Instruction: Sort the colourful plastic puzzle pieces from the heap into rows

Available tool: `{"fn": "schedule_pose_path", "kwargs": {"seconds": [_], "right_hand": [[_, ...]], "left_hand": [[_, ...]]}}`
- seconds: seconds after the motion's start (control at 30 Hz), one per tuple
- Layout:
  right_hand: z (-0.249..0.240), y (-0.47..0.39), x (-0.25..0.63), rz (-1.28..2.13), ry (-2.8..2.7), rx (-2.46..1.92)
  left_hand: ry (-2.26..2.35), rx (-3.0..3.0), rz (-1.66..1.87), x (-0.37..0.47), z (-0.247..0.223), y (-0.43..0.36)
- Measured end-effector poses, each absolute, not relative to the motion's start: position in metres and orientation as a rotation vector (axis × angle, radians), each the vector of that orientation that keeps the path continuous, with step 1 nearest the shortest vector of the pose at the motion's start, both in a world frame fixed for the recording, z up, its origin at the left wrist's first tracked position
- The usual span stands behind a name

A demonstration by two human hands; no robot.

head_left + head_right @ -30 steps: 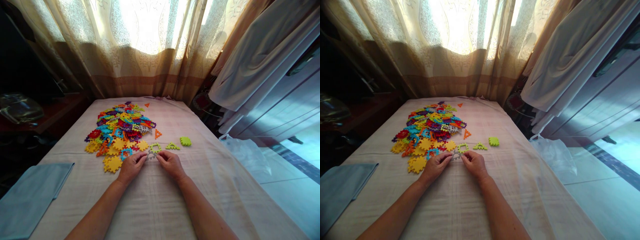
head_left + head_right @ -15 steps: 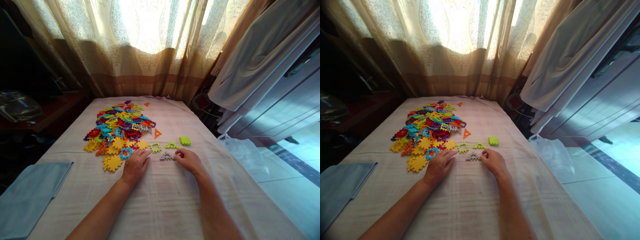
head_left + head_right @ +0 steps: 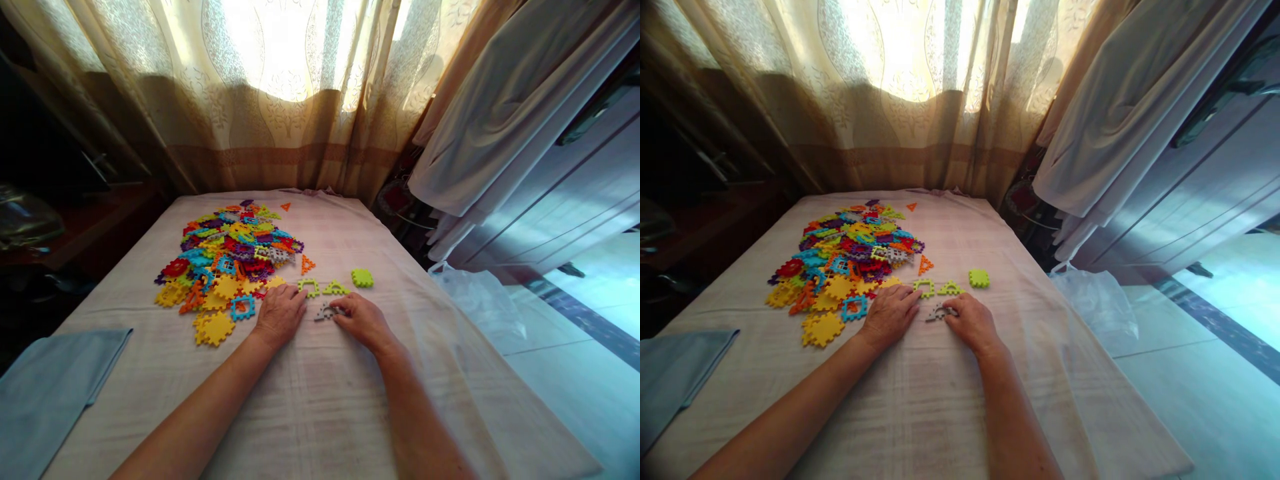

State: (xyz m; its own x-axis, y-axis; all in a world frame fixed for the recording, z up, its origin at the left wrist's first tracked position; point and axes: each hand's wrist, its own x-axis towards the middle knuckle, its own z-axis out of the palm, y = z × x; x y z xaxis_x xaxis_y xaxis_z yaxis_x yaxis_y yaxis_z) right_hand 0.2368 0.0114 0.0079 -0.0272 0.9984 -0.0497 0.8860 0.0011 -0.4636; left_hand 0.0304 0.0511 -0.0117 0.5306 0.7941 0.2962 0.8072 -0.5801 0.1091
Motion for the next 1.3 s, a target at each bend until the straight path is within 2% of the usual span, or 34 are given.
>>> {"fn": "schedule_pose_path", "kwargs": {"seconds": [0.3,0.53,1.03,1.3], "right_hand": [[0.009,0.012,0.242,0.522,-1.955,-1.992],[0.009,0.012,0.253,0.551,-1.888,-2.082],[0.008,0.013,0.26,0.59,-1.796,-2.129],[0.006,0.014,0.261,0.62,-1.751,-2.125]], "left_hand": [[-1.336,-2.706,-0.656,0.046,-0.017,0.054],[-1.103,-2.822,-0.601,0.068,-0.013,0.057],[-1.152,-2.81,-0.444,0.09,-0.006,0.066],[-1.374,-2.704,-0.573,0.064,-0.01,0.065]]}}
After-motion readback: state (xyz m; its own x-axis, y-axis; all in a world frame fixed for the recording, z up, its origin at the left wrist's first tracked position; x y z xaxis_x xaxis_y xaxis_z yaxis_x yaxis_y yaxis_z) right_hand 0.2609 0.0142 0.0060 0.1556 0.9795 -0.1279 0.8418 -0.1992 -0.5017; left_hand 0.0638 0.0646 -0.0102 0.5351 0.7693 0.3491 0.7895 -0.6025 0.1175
